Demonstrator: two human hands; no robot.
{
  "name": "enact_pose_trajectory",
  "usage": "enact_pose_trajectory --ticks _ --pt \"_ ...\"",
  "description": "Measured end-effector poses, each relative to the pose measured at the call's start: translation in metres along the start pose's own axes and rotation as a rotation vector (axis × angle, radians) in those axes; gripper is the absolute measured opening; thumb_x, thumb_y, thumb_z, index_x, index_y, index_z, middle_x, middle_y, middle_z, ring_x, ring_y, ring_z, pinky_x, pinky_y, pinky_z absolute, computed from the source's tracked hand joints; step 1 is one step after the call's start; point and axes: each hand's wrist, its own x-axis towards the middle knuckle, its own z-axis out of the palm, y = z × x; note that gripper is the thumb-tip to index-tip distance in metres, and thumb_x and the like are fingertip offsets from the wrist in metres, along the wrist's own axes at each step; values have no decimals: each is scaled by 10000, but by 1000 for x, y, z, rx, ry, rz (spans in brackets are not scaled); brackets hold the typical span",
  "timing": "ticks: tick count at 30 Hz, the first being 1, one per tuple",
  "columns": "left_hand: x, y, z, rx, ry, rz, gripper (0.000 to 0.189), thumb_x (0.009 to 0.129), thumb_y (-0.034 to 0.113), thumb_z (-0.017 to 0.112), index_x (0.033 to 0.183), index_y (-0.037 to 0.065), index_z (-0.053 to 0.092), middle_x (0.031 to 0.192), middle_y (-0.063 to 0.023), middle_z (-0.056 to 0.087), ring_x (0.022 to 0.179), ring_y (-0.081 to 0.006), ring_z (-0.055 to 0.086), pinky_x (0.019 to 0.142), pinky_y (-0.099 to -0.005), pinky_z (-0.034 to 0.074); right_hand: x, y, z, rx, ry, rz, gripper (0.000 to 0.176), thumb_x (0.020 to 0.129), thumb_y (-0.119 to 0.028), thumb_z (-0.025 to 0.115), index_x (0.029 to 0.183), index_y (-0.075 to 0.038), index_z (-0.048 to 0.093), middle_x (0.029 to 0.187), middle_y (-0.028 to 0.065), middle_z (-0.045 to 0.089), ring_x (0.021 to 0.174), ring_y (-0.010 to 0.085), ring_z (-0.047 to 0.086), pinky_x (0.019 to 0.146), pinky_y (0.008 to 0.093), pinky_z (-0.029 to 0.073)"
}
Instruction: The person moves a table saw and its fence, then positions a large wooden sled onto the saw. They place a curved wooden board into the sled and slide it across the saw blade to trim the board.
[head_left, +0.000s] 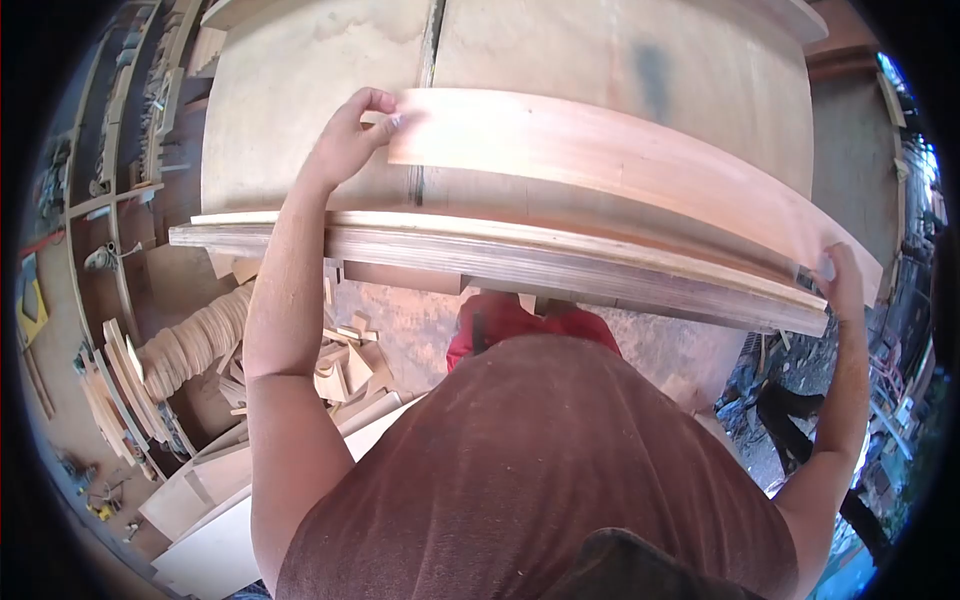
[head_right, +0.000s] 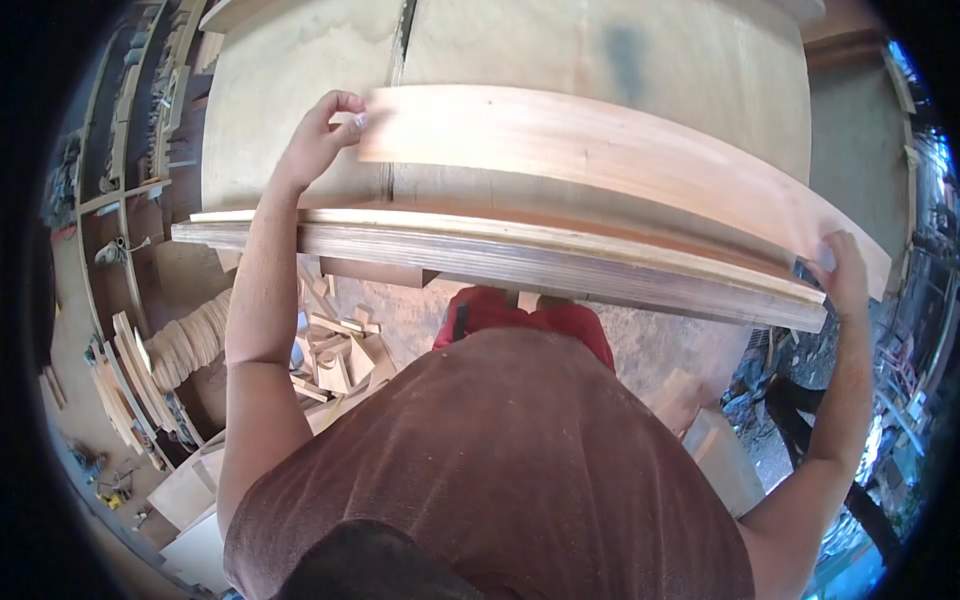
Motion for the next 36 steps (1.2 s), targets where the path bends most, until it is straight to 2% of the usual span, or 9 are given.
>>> enact_pose_trajectory --ticks 3,8,10,17,23,26,27,30,36 --pt "3 5 8 -19 -1 -198 358 882 256 685 1077 -23 576 1059 -112 634 887 -178 610 813 -314 491 13 16 -7 12 66 -52 480 718 -145 756 1138 -36 551 1073 178 575 1009 390 559 892 423 454" --pt "3 -3 8 188 -92 -105 310 860 220 703 1021 -25 601 921 -104 642 850 -182 589 785 -315 482 55 51 31 71 137 73 567 825 -354 700 1261 -25 547 1252 211 565 1146 377 537 985 441 404" --pt "0 -6 9 161 -150 -149 272 836 179 725 982 -10 597 909 -100 633 835 -176 571 780 -310 478 56 70 43 153 -277 390 663 818 -465 685 1273 -2 545 1317 232 535 1218 346 507 1019 424 384" --pt "-8 7 19 137 -388 -144 276 802 144 758 940 -7 573 856 -74 609 808 -160 576 727 -301 497 22 88 38 233 -415 424 717 780 -466 708 1274 25 538 1257 222 583 1226 326 511 1027 402 379" --pt "-13 22 20 49 -412 -297 303 840 202 709 1024 -10 594 859 -80 630 713 -154 598 667 -298 513 21 106 56 234 -351 280 665 773 -405 729 1271 0 558 1220 222 609 1174 322 555 1002 406 409" --pt "-9 22 18 150 -514 -347 273 854 224 682 1009 8 618 793 -20 608 686 -109 571 594 -287 501 42 71 45 34 -469 362 605 777 -377 751 1235 -11 601 1194 223 631 1133 325 585 967 406 441" --pt "-4 16 19 182 -548 -434 264 852 233 682 985 12 631 796 -8 600 699 -97 557 613 -273 490 48 49 33 88 -463 322 580 782 -382 740 1202 -2 615 1131 200 656 1061 286 602 931 394 453" --pt "-1 2 19 30 -617 -317 479 817 385 712 1097 9 614 832 7 594 742 -71 536 662 -235 465 70 -8 0 395 -649 383 616 733 -409 748 1161 15 622 1069 181 679 987 257 628 893 385 462" --pt "-3 14 30 -120 -644 -357 585 798 441 725 1156 3 576 855 14 591 721 -60 526 634 -218 452 55 -5 2 352 -500 295 673 693 -455 737 1172 3 616 1025 192 680 977 306 631 874 400 466"
